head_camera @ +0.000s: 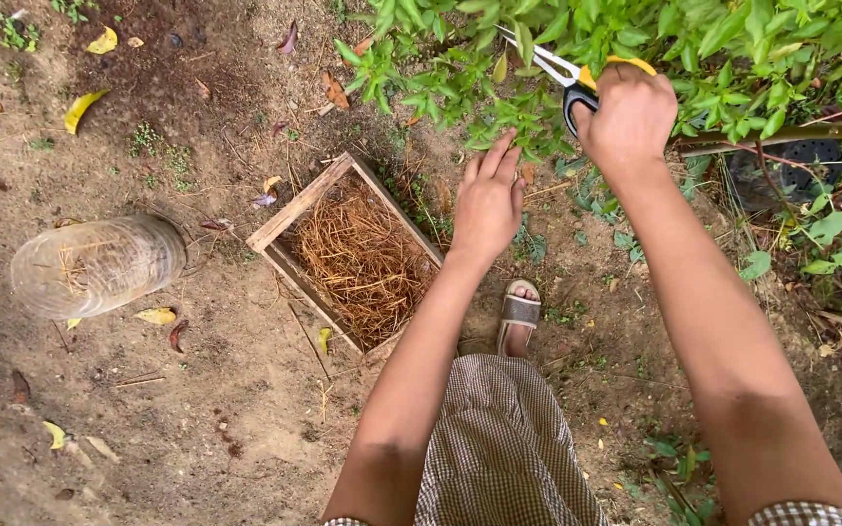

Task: Pruning leaves and branches from plants in a garden using a pair of scissors.

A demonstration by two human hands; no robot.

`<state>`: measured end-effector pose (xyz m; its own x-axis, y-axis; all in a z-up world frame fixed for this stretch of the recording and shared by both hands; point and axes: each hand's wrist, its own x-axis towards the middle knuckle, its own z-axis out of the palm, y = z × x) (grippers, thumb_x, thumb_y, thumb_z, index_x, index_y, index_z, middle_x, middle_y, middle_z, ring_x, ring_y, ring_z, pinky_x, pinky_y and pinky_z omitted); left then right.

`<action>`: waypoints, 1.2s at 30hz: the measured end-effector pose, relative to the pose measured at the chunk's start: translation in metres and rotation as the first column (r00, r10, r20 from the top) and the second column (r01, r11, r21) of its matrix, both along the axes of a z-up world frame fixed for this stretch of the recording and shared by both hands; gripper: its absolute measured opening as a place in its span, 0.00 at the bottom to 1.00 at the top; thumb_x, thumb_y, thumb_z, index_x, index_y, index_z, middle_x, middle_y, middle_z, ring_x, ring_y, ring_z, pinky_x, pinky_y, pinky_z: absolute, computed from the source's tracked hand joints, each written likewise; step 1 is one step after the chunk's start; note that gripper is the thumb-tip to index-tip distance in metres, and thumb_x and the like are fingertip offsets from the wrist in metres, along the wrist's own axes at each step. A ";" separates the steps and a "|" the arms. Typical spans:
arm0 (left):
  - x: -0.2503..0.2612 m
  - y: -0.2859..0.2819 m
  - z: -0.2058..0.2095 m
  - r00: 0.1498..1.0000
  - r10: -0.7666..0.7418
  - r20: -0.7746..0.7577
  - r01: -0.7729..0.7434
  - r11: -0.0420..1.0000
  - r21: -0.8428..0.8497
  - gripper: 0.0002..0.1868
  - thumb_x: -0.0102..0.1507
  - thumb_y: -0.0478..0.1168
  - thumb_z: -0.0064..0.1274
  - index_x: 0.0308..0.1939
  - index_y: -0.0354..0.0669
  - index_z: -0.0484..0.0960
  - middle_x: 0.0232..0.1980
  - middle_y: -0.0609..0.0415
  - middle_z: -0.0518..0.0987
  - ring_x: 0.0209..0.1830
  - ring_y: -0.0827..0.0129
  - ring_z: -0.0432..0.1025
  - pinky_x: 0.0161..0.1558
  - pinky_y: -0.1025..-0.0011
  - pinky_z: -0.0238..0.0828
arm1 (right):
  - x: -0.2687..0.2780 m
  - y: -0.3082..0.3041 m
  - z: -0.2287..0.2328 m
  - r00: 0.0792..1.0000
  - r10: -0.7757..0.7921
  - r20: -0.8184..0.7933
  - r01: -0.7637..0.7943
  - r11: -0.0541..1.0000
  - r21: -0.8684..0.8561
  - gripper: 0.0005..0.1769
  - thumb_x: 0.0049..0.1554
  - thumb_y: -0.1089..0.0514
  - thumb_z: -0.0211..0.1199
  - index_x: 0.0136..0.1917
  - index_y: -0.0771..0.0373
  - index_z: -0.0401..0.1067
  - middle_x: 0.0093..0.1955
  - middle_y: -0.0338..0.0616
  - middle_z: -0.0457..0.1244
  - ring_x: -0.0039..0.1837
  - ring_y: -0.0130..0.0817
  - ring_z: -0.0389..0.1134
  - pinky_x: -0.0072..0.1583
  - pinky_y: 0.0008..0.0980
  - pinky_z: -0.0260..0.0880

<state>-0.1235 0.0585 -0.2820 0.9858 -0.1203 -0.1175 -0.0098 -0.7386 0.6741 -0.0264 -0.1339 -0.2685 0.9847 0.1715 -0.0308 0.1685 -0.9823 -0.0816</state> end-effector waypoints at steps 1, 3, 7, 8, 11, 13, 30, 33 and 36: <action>0.001 0.001 0.004 1.000 0.001 0.000 -0.001 1.000 0.000 0.23 0.66 0.35 0.52 0.66 0.35 0.75 0.77 0.54 0.65 0.70 0.54 0.66 0.70 0.50 0.64 | -0.003 -0.003 -0.002 1.000 0.001 0.000 -0.001 1.000 0.000 0.20 0.55 0.49 0.76 0.46 0.67 0.74 0.50 0.52 0.68 0.52 0.48 0.70 0.59 0.42 0.65; 0.003 0.003 0.013 1.000 -0.008 -0.009 0.008 1.000 -0.012 0.24 0.65 0.35 0.52 0.66 0.34 0.75 0.77 0.53 0.64 0.70 0.53 0.65 0.70 0.50 0.64 | -0.010 -0.010 -0.005 0.981 0.041 0.189 -0.039 0.999 -0.018 0.26 0.52 0.48 0.74 0.54 0.70 0.74 0.51 0.51 0.68 0.54 0.44 0.69 0.62 0.39 0.64; 0.004 0.004 0.016 0.999 -0.020 -0.026 0.019 1.000 -0.023 0.25 0.64 0.35 0.52 0.66 0.35 0.74 0.77 0.53 0.64 0.70 0.50 0.64 0.69 0.50 0.63 | -0.010 -0.010 0.007 0.992 -0.056 0.113 0.067 0.993 -0.100 0.34 0.51 0.38 0.76 0.52 0.72 0.73 0.53 0.54 0.65 0.57 0.47 0.66 0.61 0.42 0.61; 0.003 0.003 0.014 1.000 -0.022 -0.010 0.022 1.000 -0.010 0.25 0.64 0.35 0.51 0.66 0.35 0.74 0.77 0.53 0.64 0.71 0.50 0.63 0.69 0.49 0.61 | -0.007 -0.010 0.007 0.993 -0.033 0.111 0.056 0.977 -0.208 0.38 0.48 0.36 0.75 0.53 0.72 0.73 0.55 0.52 0.64 0.59 0.46 0.64 0.62 0.41 0.59; 0.005 0.004 0.018 0.999 -0.021 -0.023 0.021 0.999 -0.029 0.25 0.65 0.36 0.51 0.67 0.36 0.73 0.77 0.54 0.63 0.71 0.51 0.63 0.70 0.49 0.60 | 0.002 -0.009 0.004 0.998 0.013 0.069 0.011 0.938 -0.346 0.41 0.46 0.32 0.74 0.54 0.72 0.74 0.56 0.51 0.62 0.61 0.44 0.62 0.64 0.40 0.56; 0.003 0.003 0.019 0.998 -0.019 -0.060 0.015 0.998 -0.062 0.25 0.65 0.36 0.51 0.67 0.36 0.73 0.77 0.55 0.63 0.71 0.52 0.63 0.71 0.49 0.61 | 0.005 -0.008 0.002 0.999 0.037 0.024 -0.025 0.925 -0.380 0.42 0.47 0.31 0.73 0.54 0.72 0.74 0.57 0.51 0.62 0.62 0.44 0.61 0.64 0.39 0.55; -0.001 0.001 0.014 0.999 -0.030 -0.026 0.029 0.999 -0.020 0.23 0.65 0.36 0.52 0.65 0.35 0.75 0.77 0.56 0.63 0.71 0.51 0.64 0.69 0.51 0.63 | 0.036 0.006 -0.025 0.966 0.256 0.037 -0.190 0.799 -0.570 0.39 0.54 0.31 0.67 0.64 0.63 0.72 0.59 0.50 0.63 0.69 0.42 0.57 0.69 0.41 0.50; -0.001 0.002 0.016 0.999 -0.031 -0.025 0.030 0.999 -0.038 0.23 0.65 0.36 0.52 0.65 0.35 0.75 0.77 0.55 0.64 0.70 0.51 0.65 0.69 0.51 0.64 | 0.039 0.012 -0.024 0.966 0.258 0.036 -0.187 0.785 -0.591 0.37 0.53 0.30 0.66 0.62 0.59 0.74 0.61 0.47 0.66 0.69 0.42 0.58 0.70 0.41 0.49; -0.002 0.000 0.011 1.000 -0.027 -0.015 0.027 0.999 -0.035 0.23 0.66 0.36 0.51 0.66 0.35 0.74 0.78 0.56 0.63 0.70 0.52 0.65 0.70 0.51 0.63 | 0.045 0.016 -0.027 0.978 0.209 -0.019 -0.176 0.766 -0.619 0.34 0.55 0.30 0.65 0.59 0.58 0.75 0.50 0.48 0.68 0.68 0.45 0.59 0.68 0.41 0.49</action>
